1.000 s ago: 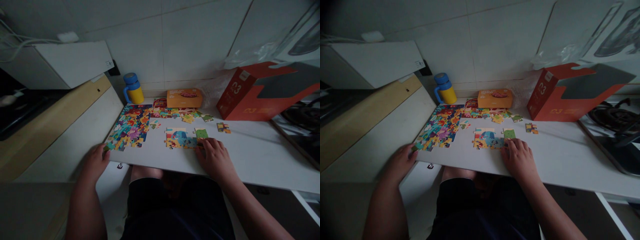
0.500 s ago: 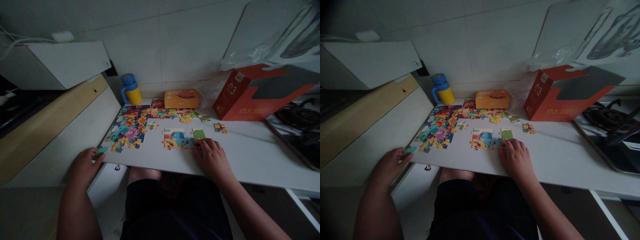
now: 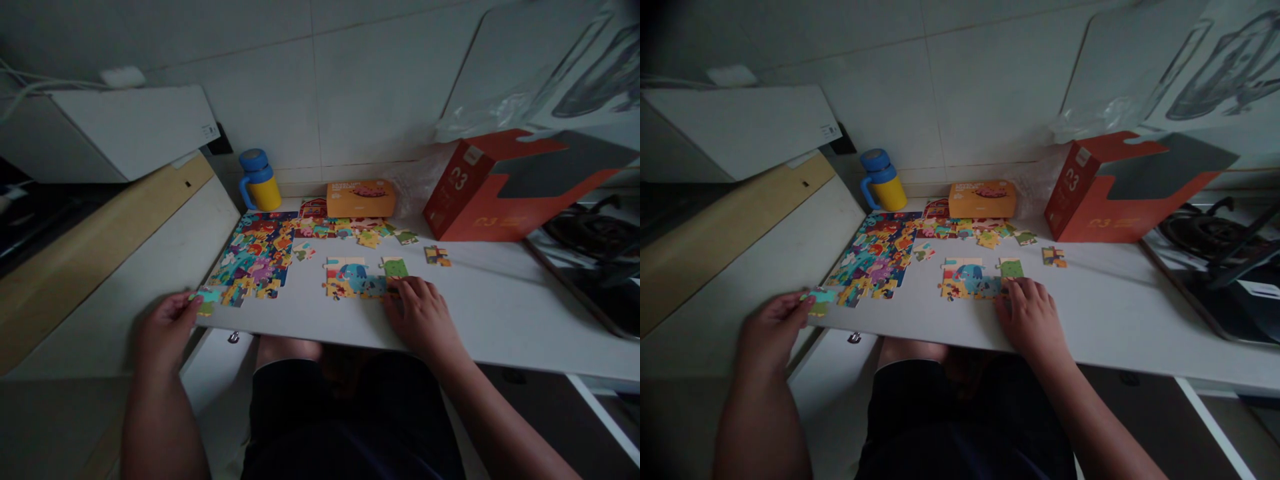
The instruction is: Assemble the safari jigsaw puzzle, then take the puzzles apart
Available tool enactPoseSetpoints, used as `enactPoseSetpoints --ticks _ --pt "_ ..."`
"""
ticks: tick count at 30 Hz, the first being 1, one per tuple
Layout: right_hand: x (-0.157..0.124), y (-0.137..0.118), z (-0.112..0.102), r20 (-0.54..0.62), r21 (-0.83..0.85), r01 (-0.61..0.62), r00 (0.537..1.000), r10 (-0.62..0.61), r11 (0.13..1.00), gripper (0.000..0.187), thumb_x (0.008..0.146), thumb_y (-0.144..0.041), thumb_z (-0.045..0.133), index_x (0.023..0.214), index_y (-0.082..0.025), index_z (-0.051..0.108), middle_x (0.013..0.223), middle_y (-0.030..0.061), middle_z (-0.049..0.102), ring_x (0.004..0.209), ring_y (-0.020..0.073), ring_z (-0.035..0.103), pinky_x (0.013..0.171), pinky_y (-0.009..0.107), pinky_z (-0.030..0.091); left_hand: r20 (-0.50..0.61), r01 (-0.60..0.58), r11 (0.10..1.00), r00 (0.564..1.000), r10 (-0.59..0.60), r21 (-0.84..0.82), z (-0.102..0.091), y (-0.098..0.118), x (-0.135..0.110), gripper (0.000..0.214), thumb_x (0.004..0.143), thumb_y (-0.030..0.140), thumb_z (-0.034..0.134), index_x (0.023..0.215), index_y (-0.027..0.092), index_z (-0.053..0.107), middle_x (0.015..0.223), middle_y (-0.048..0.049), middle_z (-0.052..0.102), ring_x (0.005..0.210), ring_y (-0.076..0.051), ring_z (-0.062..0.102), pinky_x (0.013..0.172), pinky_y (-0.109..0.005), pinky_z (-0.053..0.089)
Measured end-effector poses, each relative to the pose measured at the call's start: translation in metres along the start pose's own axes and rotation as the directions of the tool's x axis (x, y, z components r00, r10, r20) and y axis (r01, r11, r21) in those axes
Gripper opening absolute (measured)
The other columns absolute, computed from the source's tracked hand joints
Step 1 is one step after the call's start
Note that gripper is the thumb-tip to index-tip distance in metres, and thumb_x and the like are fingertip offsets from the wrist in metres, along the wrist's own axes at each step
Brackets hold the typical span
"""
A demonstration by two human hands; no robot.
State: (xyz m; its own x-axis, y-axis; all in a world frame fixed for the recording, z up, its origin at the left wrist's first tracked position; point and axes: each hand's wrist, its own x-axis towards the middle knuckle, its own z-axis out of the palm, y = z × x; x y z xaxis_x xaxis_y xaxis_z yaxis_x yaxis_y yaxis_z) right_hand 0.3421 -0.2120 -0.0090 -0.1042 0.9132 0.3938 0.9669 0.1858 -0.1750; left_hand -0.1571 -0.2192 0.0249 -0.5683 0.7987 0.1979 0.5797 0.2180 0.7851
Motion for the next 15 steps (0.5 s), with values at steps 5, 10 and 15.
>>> enactPoseSetpoints --ticks 5,10,15 --pt "0.000 0.000 0.000 0.014 0.006 -0.010 1.000 0.010 1.000 0.028 0.103 -0.035 0.058 0.126 -0.019 0.066 0.125 0.0148 0.067 0.115 0.0343 0.059 0.095 0.048 0.051 0.115 0.133 0.908 0.989 -0.094 -0.398 0.031 0.025 -0.012 0.050 0.070 0.050 0.086 0.105 0.018 0.070 0.088 0.0016 0.070 0.063 -0.011 0.060 0.060 -0.023 0.050" --pt "0.001 -0.002 0.000 0.013 0.012 -0.020 1.000 0.019 1.000 0.028 0.103 -0.033 0.059 0.127 -0.020 0.066 0.125 0.0145 0.068 0.115 0.0340 0.060 0.095 0.048 0.052 0.392 0.164 0.879 0.919 0.028 -0.447 0.079 0.053 -0.045 0.049 0.076 0.050 0.087 0.106 0.017 0.068 0.088 -0.0010 0.072 0.067 -0.013 0.067 0.065 -0.025 0.056" --pt "0.000 -0.001 0.001 0.012 0.008 -0.016 1.000 0.016 1.000 0.029 0.101 -0.032 0.061 0.127 -0.019 0.067 0.125 0.0149 0.068 0.115 0.0344 0.060 0.094 0.048 0.053 0.473 0.096 0.888 0.869 0.146 -0.449 0.127 0.072 -0.071 0.044 0.085 0.047 0.079 0.114 0.019 0.062 0.088 -0.0021 0.073 0.069 -0.018 0.073 0.067 -0.031 0.062"
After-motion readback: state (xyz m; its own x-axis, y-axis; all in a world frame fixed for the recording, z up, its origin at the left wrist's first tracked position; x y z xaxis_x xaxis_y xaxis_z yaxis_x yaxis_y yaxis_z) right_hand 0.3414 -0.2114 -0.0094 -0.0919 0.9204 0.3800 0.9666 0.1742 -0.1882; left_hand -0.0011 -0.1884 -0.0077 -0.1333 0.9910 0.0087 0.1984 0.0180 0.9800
